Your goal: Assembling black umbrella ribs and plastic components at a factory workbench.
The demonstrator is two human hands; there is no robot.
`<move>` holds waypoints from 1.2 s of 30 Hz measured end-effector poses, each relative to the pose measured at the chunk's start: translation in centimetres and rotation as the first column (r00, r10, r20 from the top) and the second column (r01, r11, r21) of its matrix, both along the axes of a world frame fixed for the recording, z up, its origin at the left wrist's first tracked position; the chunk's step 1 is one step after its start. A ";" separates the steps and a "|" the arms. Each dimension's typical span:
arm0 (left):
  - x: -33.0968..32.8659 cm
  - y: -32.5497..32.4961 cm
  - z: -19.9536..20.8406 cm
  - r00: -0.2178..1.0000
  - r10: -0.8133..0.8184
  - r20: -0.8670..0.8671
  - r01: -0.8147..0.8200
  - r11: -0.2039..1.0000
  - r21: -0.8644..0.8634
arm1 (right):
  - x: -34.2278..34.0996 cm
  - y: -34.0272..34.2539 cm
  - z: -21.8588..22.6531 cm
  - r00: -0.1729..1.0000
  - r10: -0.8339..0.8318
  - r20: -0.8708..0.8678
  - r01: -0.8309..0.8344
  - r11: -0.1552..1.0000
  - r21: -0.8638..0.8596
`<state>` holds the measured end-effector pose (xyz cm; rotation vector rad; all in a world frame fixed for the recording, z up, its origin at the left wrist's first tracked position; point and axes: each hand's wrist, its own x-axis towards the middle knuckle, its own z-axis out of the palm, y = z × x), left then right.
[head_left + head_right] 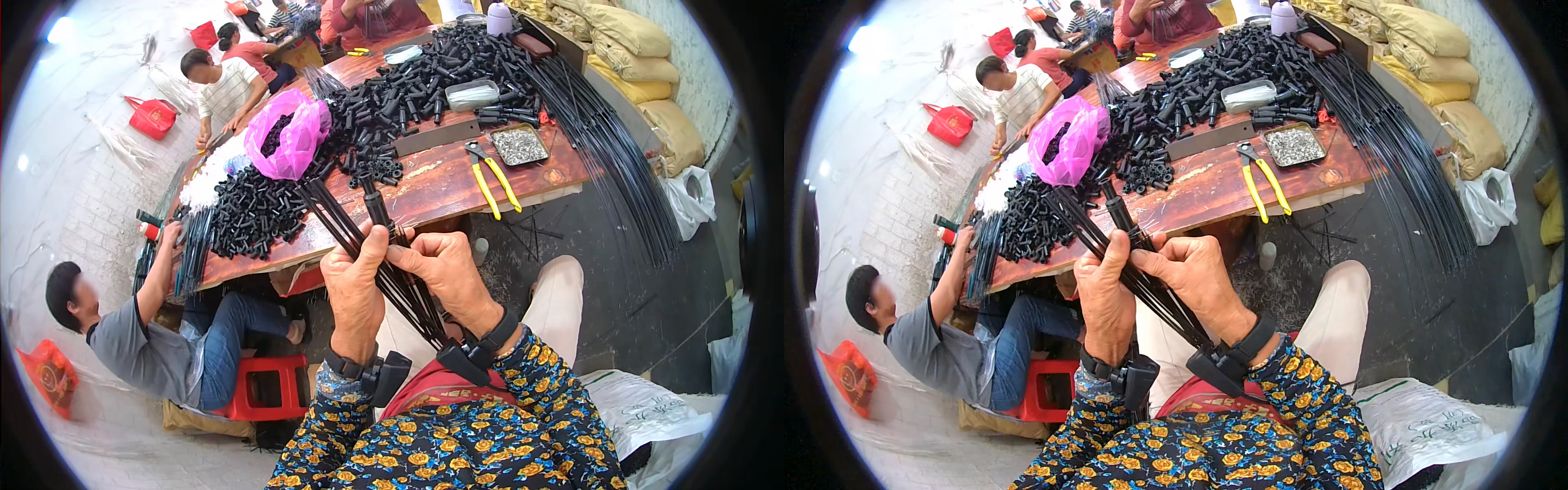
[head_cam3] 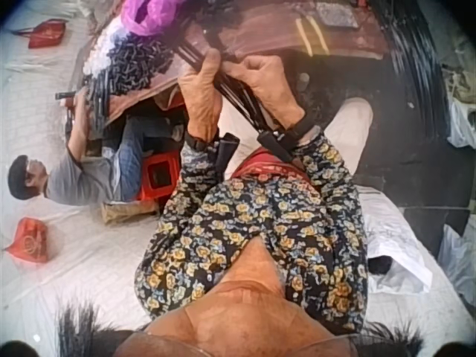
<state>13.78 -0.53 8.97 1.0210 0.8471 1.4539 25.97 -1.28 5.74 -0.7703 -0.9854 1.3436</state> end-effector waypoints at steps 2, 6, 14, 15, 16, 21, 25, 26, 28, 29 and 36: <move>-0.6 0.6 -0.1 0.996 0.029 -0.087 -0.030 1.000 -0.003 | -0.3 0.1 -0.2 0.999 -0.025 0.038 0.025 1.000 -0.001; 0.2 0.6 0.0 0.997 0.075 0.000 -0.075 0.995 0.058 | -0.6 0.3 -0.3 0.999 -0.037 0.025 0.036 0.999 0.006; 0.8 0.8 -0.7 0.985 0.145 0.096 -0.149 0.988 0.038 | -0.2 -0.1 0.8 0.983 -0.114 0.140 0.105 0.992 0.069; 0.8 0.7 -0.8 0.984 0.162 0.077 -0.166 0.985 0.041 | -0.3 -0.1 0.8 0.983 -0.112 0.142 0.103 0.992 0.072; 0.8 0.6 -0.8 0.982 0.181 0.059 -0.184 0.982 0.043 | -0.4 0.0 0.8 0.972 -0.142 0.189 0.124 0.986 0.108; 0.2 0.6 -1.2 0.989 0.101 0.110 -0.103 0.994 0.021 | 0.0 0.5 0.1 0.982 -0.102 0.157 0.080 0.987 0.140; -0.4 0.4 -1.9 0.992 0.057 0.111 -0.063 0.997 0.046 | 0.5 0.3 0.2 0.995 0.095 0.006 -0.094 0.991 -0.095; -0.7 0.4 -2.0 0.992 0.058 0.111 -0.064 0.997 0.047 | 0.3 0.3 0.2 0.995 0.102 -0.015 -0.103 0.989 -0.105; -1.4 0.2 -2.0 0.995 0.017 0.098 -0.022 0.998 0.057 | 0.1 0.2 0.3 0.994 0.109 -0.033 -0.112 0.987 -0.112; -1.5 0.1 -1.8 0.995 0.017 0.099 -0.023 0.998 0.059 | 0.1 0.1 0.5 0.993 0.117 -0.029 -0.120 0.985 -0.126; -1.1 -1.5 -0.6 0.998 0.040 0.048 -0.042 0.998 0.049 | -0.6 0.0 1.2 0.986 0.164 0.040 -0.156 0.976 -0.152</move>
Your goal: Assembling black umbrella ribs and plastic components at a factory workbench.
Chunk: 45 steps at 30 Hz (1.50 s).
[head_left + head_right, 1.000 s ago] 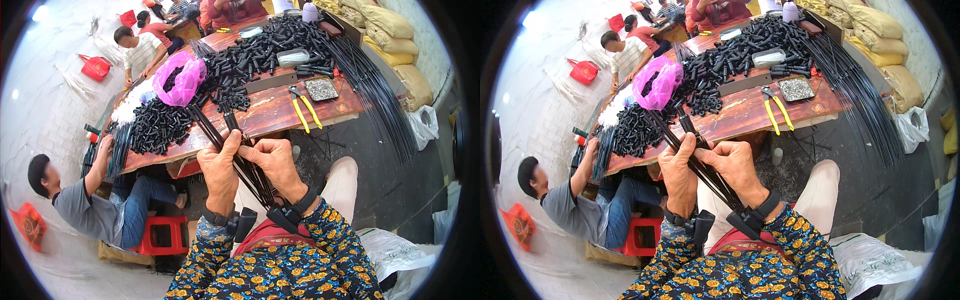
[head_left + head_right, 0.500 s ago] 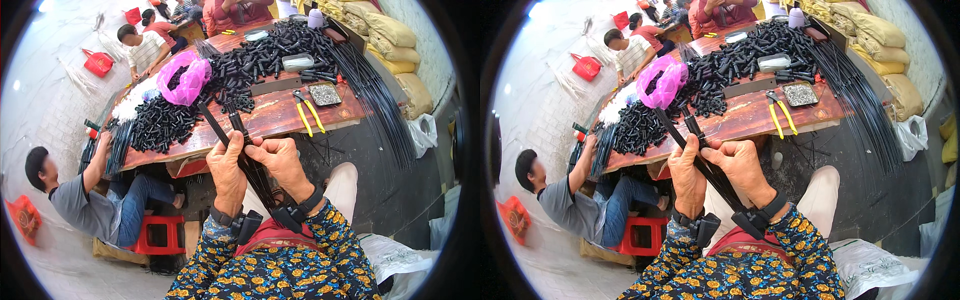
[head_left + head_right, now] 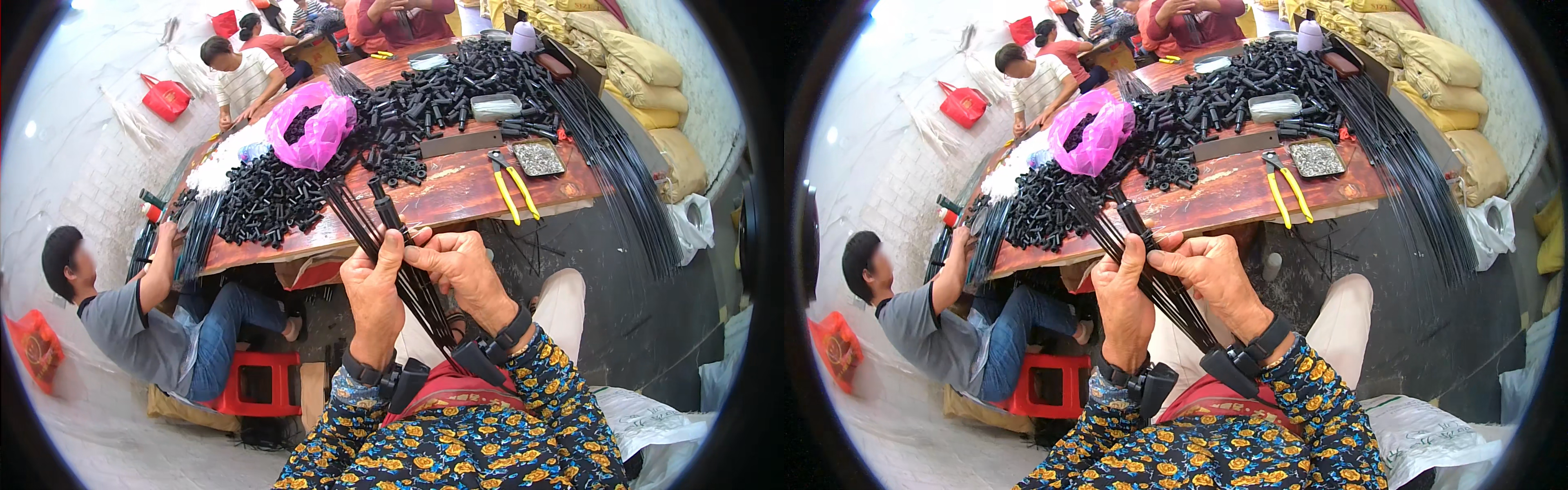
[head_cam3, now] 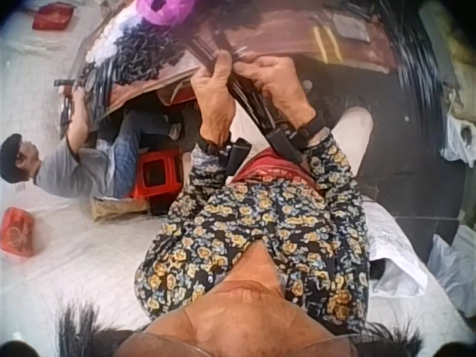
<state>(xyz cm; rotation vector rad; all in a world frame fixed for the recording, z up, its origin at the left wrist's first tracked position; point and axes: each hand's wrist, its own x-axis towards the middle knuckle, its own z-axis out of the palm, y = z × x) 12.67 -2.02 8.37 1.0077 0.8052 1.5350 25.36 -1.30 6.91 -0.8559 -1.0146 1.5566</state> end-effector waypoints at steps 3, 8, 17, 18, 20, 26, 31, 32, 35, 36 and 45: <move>-0.3 0.0 -0.1 0.998 0.065 0.018 -0.065 0.997 0.028 | -0.6 0.1 0.0 0.998 -0.006 0.063 0.002 0.998 0.061; -1.6 0.9 -1.1 0.996 -0.026 0.082 0.027 1.000 -0.012 | -1.1 0.3 0.8 0.999 0.032 -0.007 -0.032 0.999 0.005; -1.1 1.2 -1.7 0.989 0.033 0.142 -0.027 0.999 -0.042 | -2.0 0.6 -0.7 0.995 -0.043 -0.092 0.040 0.999 -0.035; -1.2 1.0 -1.6 0.987 -0.006 0.159 0.012 0.999 -0.033 | -1.7 0.8 -0.9 0.994 -0.045 -0.096 0.041 0.999 -0.036; -1.7 1.0 -1.5 0.986 -0.043 0.162 0.047 0.999 -0.022 | -1.1 1.6 -1.1 0.993 0.093 -0.076 -0.101 0.989 -0.110; -2.1 1.5 -1.4 0.982 -0.149 0.114 0.147 0.989 0.025 | -0.4 2.5 -1.4 0.995 0.093 -0.018 -0.093 0.996 -0.001; -1.8 1.9 -1.1 0.934 -0.328 0.144 0.321 0.944 0.073 | 0.7 2.8 -0.9 0.991 0.135 -0.004 -0.135 0.991 0.021; -1.7 2.1 -1.2 0.933 -0.332 0.141 0.325 0.943 0.076 | 0.9 2.9 -0.9 0.990 0.135 0.032 -0.136 0.990 0.034; -2.1 2.3 -2.1 0.941 -0.337 0.028 0.332 0.936 0.117 | 1.8 2.8 0.5 0.980 0.149 0.134 -0.160 0.984 0.074; -2.4 2.3 -2.1 0.917 -0.396 0.037 0.390 0.914 0.113 | 2.0 2.9 0.8 0.980 0.157 0.125 -0.171 0.979 0.109; -2.0 1.6 -2.3 0.847 -0.519 0.118 0.511 0.854 0.097 | 2.2 3.7 -1.0 0.934 0.358 -0.010 -0.354 0.926 0.135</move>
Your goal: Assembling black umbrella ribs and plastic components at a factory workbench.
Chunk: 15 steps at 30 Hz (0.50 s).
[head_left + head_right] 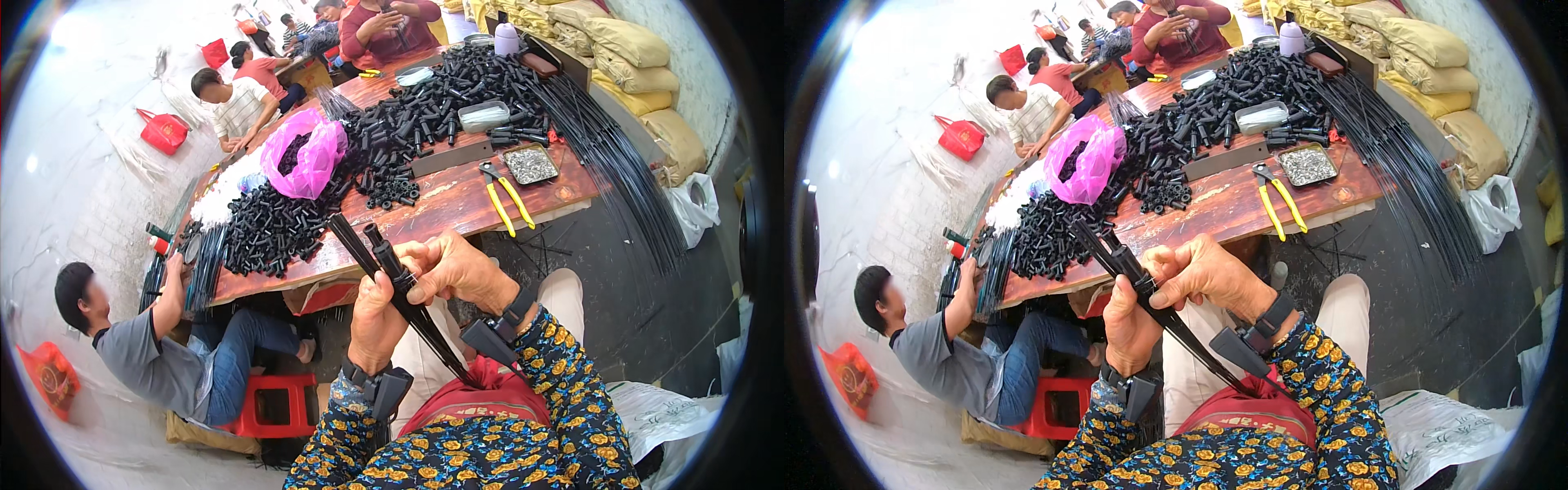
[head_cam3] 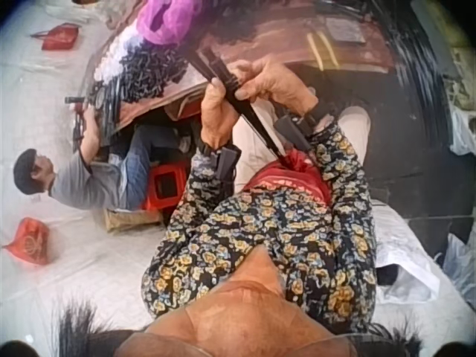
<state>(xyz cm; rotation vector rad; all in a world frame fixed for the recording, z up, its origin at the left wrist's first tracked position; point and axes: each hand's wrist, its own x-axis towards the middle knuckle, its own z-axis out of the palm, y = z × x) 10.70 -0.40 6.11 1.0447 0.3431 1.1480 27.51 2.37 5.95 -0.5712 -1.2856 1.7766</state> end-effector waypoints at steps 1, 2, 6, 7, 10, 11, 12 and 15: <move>0.0 -0.1 0.2 1.000 -0.001 -0.001 0.001 1.000 0.000 | -0.1 -0.2 0.0 1.000 -0.001 -0.001 0.001 1.000 0.000; 0.0 -0.3 0.6 1.000 0.019 -0.001 -0.019 1.000 -0.001 | -0.3 -0.4 0.2 0.999 -0.036 -0.017 0.036 0.999 0.005; -0.9 -0.4 1.4 0.990 0.070 -0.127 -0.058 0.994 0.096 | -0.3 -1.0 0.3 0.997 -0.080 0.008 0.080 0.997 0.005; -1.2 -0.5 1.9 0.989 0.029 -0.143 -0.021 0.998 0.053 | -0.3 -1.1 0.4 0.997 -0.078 0.006 0.078 0.997 -0.002; -1.4 -0.4 2.6 0.966 0.011 -0.258 0.030 0.988 0.154 | 0.0 -0.9 0.5 0.999 -0.046 -0.018 0.046 0.999 0.021; -1.6 -0.3 2.9 0.966 0.005 -0.257 0.035 0.988 0.153 | 0.2 -0.8 0.4 0.999 -0.043 0.021 0.043 0.998 0.038; -1.9 -0.3 3.2 0.934 0.069 -0.352 0.002 0.980 0.197 | 0.3 -0.8 0.2 0.997 -0.040 0.060 0.036 0.998 0.054; -2.0 -0.6 3.4 0.883 0.133 -0.451 -0.028 0.972 0.231 | 0.6 -0.9 0.7 0.995 -0.094 0.014 0.092 0.991 0.101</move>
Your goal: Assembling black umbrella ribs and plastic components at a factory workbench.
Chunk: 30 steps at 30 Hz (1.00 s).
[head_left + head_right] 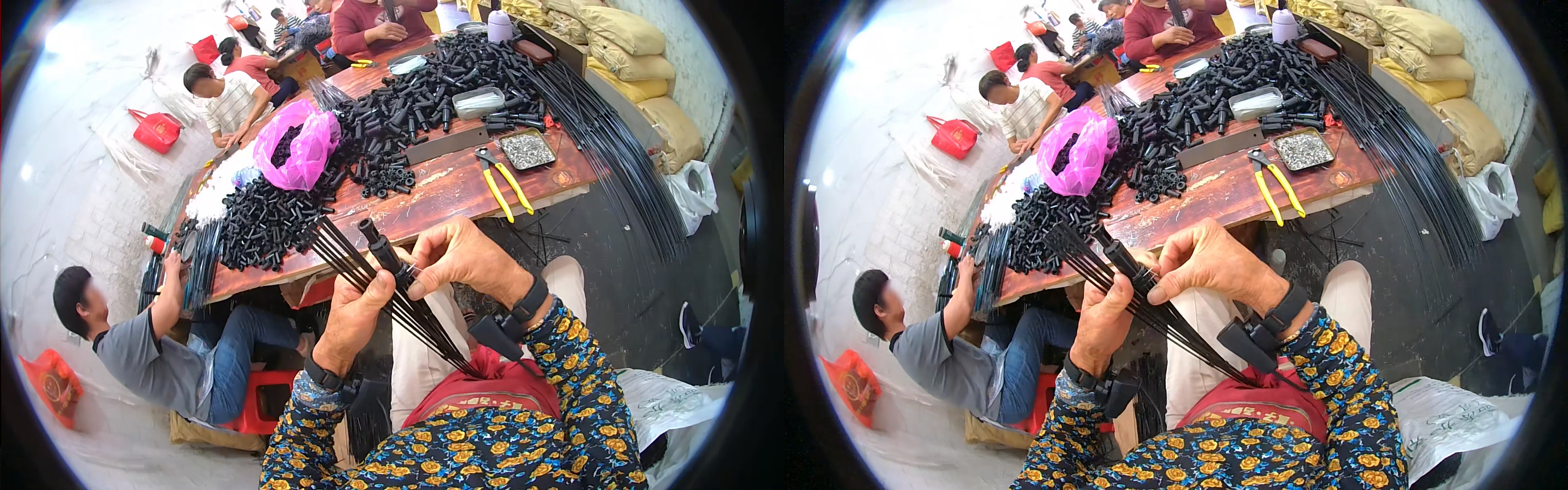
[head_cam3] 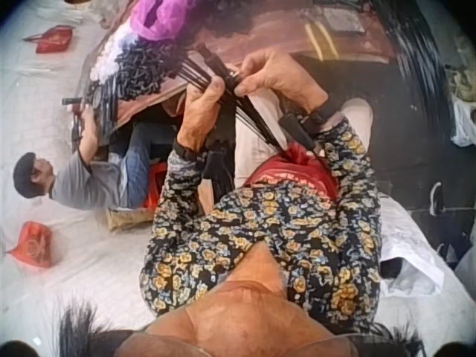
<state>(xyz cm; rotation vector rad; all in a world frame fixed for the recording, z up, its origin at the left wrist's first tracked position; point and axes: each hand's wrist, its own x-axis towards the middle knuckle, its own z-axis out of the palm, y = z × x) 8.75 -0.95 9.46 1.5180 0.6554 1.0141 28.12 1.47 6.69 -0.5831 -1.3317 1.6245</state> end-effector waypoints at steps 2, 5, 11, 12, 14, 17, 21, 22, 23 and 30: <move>0.0 -0.2 -0.1 1.000 0.008 -0.011 -0.009 1.000 -0.012 | 0.2 -0.3 1.6 0.999 0.036 -0.041 -0.036 0.999 -0.005; 1.4 -0.1 -1.6 0.978 -0.121 0.169 0.146 0.979 -0.144 | 0.8 0.1 1.8 0.998 0.059 -0.017 -0.059 0.998 0.011; 3.2 -0.1 -4.3 0.805 -0.153 0.573 0.319 0.926 -0.201 | 0.7 0.8 0.8 0.995 -0.080 0.064 0.059 0.957 0.286; 3.4 -0.1 -4.3 0.808 -0.112 0.578 0.274 0.941 -0.201 | 0.6 0.8 0.5 0.995 -0.080 0.068 0.057 0.956 0.286; 3.2 0.3 -5.0 0.820 -0.080 0.566 0.230 0.953 -0.197 | 0.2 0.7 -0.2 0.982 -0.159 0.098 0.124 0.947 0.296; 3.4 -0.2 -4.6 0.837 0.024 0.547 0.105 0.973 -0.204 | -0.6 -1.1 0.3 0.986 -0.164 -0.030 0.166 0.982 0.087; 3.4 -0.6 -4.2 0.879 0.091 0.469 0.003 0.981 -0.196 | -0.9 -2.1 1.2 0.932 -0.354 0.083 0.321 0.909 0.267; 3.4 -0.6 -4.3 0.882 0.123 0.454 -0.025 0.976 -0.216 | -0.8 -2.2 1.6 0.933 -0.351 0.084 0.318 0.909 0.268; 3.4 -0.7 -4.4 0.885 0.155 0.439 -0.052 0.970 -0.236 | -0.6 -2.3 2.0 0.912 -0.387 0.138 0.322 0.881 0.345; 4.0 -1.2 -3.6 0.810 0.208 0.549 -0.058 0.959 -0.278 | 0.0 -3.3 4.1 0.931 -0.313 0.190 0.247 0.920 0.304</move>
